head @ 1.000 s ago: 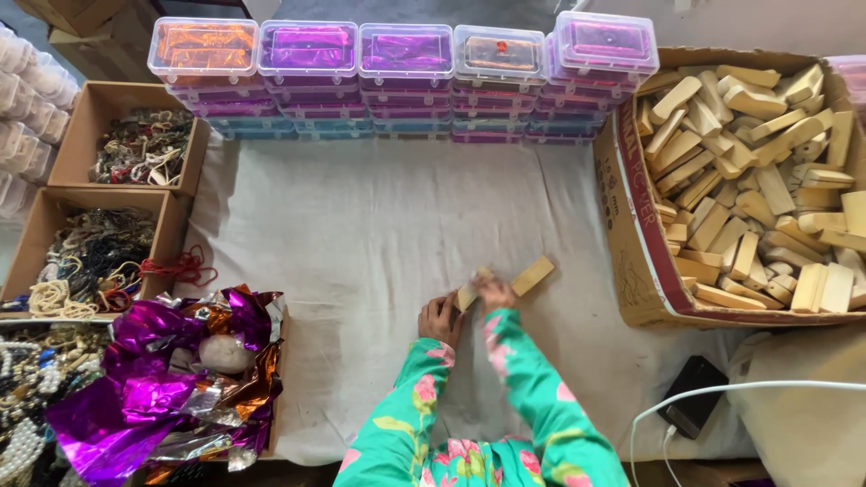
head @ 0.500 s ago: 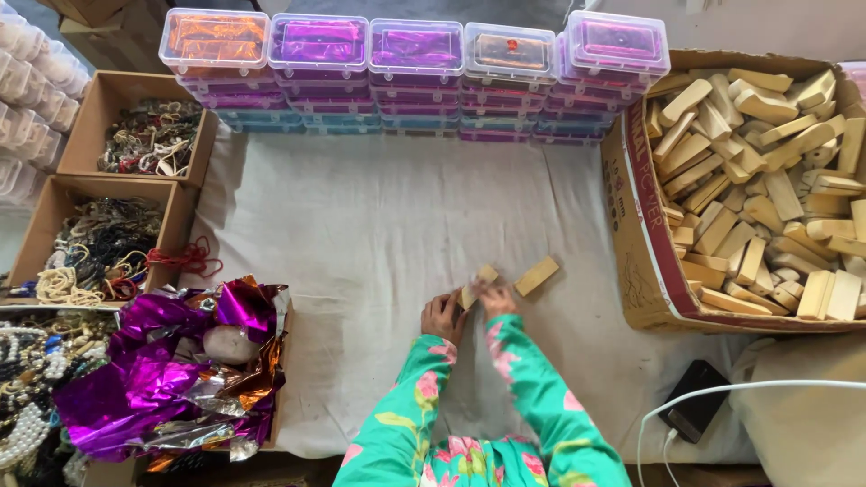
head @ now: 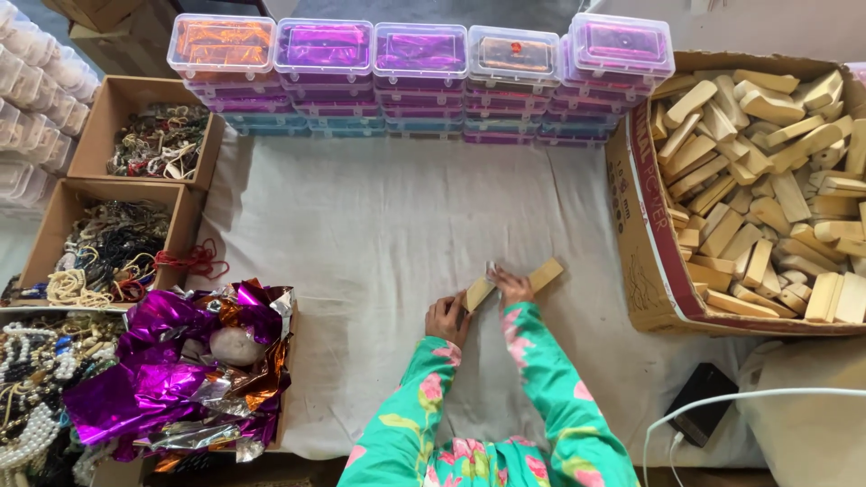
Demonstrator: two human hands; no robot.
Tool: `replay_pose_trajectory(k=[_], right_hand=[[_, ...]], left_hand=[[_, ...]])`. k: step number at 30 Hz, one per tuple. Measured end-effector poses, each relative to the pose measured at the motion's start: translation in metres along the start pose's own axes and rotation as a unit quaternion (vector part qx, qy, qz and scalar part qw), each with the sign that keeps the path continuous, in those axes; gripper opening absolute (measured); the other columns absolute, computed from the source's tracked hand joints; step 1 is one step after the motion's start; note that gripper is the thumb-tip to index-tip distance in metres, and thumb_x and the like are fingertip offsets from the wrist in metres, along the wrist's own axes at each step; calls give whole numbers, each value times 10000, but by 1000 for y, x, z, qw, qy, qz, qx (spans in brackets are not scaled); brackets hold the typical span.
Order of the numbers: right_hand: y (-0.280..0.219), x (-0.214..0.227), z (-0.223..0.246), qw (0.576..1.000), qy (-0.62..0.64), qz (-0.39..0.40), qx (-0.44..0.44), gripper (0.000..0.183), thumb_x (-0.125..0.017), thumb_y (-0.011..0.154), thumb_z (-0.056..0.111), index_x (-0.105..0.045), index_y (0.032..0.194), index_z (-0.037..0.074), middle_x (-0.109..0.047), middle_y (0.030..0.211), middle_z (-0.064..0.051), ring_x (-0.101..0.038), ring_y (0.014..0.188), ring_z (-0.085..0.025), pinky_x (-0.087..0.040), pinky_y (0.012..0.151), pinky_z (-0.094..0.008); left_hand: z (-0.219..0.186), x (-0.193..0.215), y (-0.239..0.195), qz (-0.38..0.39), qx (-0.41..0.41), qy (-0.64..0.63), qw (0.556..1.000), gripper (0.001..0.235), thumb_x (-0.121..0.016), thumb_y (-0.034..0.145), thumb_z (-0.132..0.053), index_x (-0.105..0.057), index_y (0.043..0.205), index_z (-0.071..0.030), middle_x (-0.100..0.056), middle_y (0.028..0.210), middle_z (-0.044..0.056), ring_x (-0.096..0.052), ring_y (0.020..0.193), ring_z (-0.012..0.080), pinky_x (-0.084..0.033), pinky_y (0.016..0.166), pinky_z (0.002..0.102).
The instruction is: The person rubs two small wooden blocks together on a table, then wraps one block in a sheet of shiny purple foil. They then pick up a second wooden block and rub it with a white cloth. The scene includes boxes of wooden blocks and containers of craft supplies.
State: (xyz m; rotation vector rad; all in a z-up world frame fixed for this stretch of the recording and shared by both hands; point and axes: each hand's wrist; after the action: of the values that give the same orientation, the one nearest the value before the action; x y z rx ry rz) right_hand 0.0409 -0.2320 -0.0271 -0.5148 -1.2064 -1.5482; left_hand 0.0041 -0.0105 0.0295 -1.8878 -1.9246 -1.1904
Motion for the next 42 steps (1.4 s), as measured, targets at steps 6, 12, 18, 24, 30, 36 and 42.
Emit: replay_pose_trajectory(k=[6,12,18,24,30,36,42], right_hand=[[-38,23,100,999,-5,41,-21,629,-597,722,-51,-727,1269,229,-686,1326,28,-627,1076,-294,-558,950,-380],[-23,-6,27,996,-57,64,-13,642,-614,716,-57,-736,1251,275,-682,1333,58,-616,1040,-291,-563,944,-363],[-19,-14,31,997,-72,30,-24,705,-629,634,-34,-714,1271,254,-670,1318,22,-609,1031,-317,-558,931,-380],[-50,-13,68,996,-60,56,-20,632,-665,748,-9,-725,1294,303,-679,1325,106,-627,1038,-255,-576,883,-337],[-2,12,37,997,-58,30,-30,662,-630,668,-37,-744,1251,257,-676,1350,60,-616,1004,-276,-574,889,-345],[-28,11,101,997,-35,21,-71,592,-644,713,-10,-754,1225,266,-710,1256,43,-613,990,-285,-558,894,-368],[-28,-43,15,996,-91,-14,-19,601,-620,720,-8,-752,1234,276,-715,1228,32,-635,1039,-265,-523,974,-420]], left_hand=[[16,-14,-8,16,-2,6,1000,598,-805,747,-208,-638,1318,-156,-639,1187,71,-596,1063,322,-479,898,447],[0,2,1,6,2,-6,1000,571,-818,836,-281,-644,1369,-176,-626,1129,85,-592,1018,318,-477,865,452],[2,-2,0,2,-8,-2,1000,567,-802,822,-280,-656,1359,-173,-629,1126,80,-590,1003,319,-476,863,454],[22,-24,-10,-1,8,-3,1000,540,-813,797,-265,-651,1302,-162,-638,1155,66,-599,1027,314,-478,877,452],[-1,4,3,18,16,-18,1000,600,-840,781,-260,-651,1341,-158,-623,1113,85,-594,997,319,-476,871,459],[23,-23,-8,7,1,13,1000,585,-830,766,-260,-647,1311,-151,-630,1140,80,-596,1025,317,-481,883,451],[-2,1,3,7,12,-6,1000,592,-838,788,-278,-656,1341,-173,-633,1111,66,-596,1008,308,-478,885,446]])
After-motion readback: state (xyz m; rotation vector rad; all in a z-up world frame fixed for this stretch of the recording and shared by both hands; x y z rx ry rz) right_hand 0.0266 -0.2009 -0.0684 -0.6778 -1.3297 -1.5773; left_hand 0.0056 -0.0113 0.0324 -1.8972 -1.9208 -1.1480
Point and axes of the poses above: each hand's wrist, its own y-axis towards the middle knuckle, its own x-axis out of the back of the hand, z = x × y
